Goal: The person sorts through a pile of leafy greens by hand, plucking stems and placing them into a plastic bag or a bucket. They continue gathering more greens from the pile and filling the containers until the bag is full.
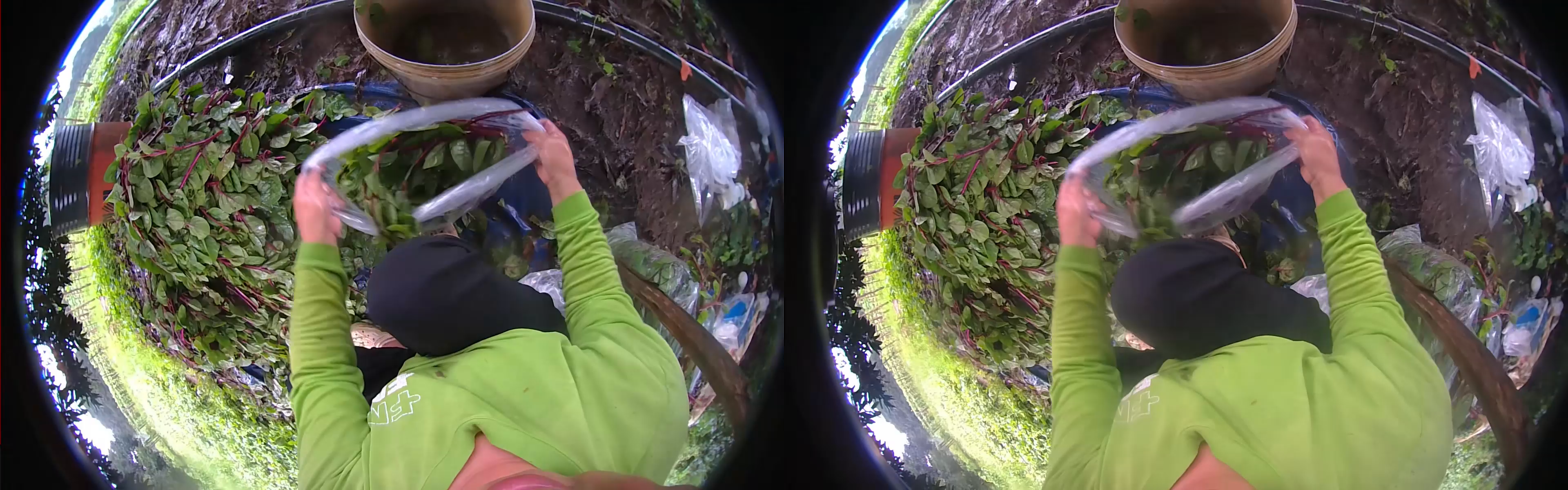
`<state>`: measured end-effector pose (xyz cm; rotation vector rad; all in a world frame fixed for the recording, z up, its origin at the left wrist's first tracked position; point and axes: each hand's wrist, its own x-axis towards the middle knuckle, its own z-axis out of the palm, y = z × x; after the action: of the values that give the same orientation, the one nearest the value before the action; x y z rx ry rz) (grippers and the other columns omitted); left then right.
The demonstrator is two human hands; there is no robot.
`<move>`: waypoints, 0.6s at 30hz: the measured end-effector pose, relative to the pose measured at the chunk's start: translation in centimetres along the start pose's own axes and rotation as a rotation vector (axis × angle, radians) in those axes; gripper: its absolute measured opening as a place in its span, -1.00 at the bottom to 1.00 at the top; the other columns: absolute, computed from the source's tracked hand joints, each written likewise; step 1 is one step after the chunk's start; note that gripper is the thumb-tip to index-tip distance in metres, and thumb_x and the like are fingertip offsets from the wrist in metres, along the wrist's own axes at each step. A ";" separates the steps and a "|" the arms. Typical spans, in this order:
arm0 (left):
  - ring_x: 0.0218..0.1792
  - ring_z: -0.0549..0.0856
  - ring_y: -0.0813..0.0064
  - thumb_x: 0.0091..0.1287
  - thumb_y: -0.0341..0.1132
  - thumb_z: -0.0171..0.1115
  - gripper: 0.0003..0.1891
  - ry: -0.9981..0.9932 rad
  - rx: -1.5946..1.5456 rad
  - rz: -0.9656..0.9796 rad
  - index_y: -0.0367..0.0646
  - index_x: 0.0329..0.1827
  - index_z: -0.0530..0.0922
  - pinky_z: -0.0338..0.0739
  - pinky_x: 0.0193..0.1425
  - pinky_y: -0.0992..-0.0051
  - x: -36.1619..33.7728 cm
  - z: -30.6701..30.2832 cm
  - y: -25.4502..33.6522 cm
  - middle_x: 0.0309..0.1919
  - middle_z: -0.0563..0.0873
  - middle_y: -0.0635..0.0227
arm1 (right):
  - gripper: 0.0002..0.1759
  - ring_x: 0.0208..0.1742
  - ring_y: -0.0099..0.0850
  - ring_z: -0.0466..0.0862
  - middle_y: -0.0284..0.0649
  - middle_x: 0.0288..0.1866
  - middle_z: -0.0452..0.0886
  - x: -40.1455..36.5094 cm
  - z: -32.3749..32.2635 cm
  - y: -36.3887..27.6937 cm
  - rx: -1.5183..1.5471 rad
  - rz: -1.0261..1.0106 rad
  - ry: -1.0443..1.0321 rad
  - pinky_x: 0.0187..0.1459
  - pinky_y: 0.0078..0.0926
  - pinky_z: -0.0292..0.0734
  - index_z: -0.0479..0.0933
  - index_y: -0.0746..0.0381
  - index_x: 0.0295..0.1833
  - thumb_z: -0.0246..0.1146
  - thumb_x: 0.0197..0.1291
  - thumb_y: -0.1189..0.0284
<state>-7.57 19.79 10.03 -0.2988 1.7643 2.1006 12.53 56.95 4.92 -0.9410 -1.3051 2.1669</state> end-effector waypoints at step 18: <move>-0.47 0.50 0.71 0.56 -0.18 0.31 -0.65 -0.145 0.002 -0.004 -0.11 0.29 0.55 0.39 -0.46 0.57 -0.2 -0.5 -2.4 -0.33 0.59 0.59 | -0.58 0.14 0.02 0.69 -0.08 0.05 0.73 -5.8 2.6 -5.1 -1.316 -0.912 0.184 0.23 -0.11 0.55 0.65 0.19 0.14 0.37 0.10 0.54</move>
<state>-6.39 19.56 7.87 -0.1456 1.6807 2.0623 14.66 53.90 12.22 -0.6258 -2.4000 0.3882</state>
